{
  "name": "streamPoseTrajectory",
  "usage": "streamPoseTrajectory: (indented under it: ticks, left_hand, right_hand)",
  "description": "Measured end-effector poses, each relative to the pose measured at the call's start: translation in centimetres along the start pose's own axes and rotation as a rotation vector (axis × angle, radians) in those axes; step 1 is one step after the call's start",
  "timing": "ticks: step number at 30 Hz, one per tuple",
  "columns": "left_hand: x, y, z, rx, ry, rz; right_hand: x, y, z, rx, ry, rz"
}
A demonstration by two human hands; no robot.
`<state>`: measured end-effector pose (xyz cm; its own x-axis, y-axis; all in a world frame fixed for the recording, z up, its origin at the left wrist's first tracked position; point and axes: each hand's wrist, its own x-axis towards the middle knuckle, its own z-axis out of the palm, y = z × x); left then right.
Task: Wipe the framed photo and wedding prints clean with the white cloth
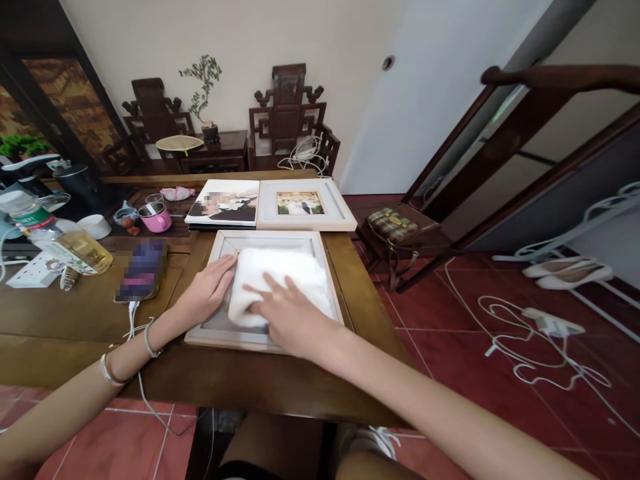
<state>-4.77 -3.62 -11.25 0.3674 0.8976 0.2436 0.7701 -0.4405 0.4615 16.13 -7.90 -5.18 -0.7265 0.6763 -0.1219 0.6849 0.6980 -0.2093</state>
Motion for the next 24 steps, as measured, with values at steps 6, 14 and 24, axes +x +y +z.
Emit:
streamPoseTrajectory:
  ticks: [6, 14, 24]
  left_hand:
    - [-0.3, 0.7, -0.7, -0.047, -0.043, 0.008]
    - [-0.3, -0.1, -0.5, -0.164, 0.023, 0.089]
    - [-0.3, 0.5, -1.0, -0.042, -0.054, -0.003]
  right_hand:
    - [6.0, 3.3, 1.2, -0.254, 0.168, 0.148]
    - [7.0, -0.3, 0.6, -0.249, 0.013, 0.018]
    - [-0.3, -4.6, -1.5, -0.052, -0.261, -0.068]
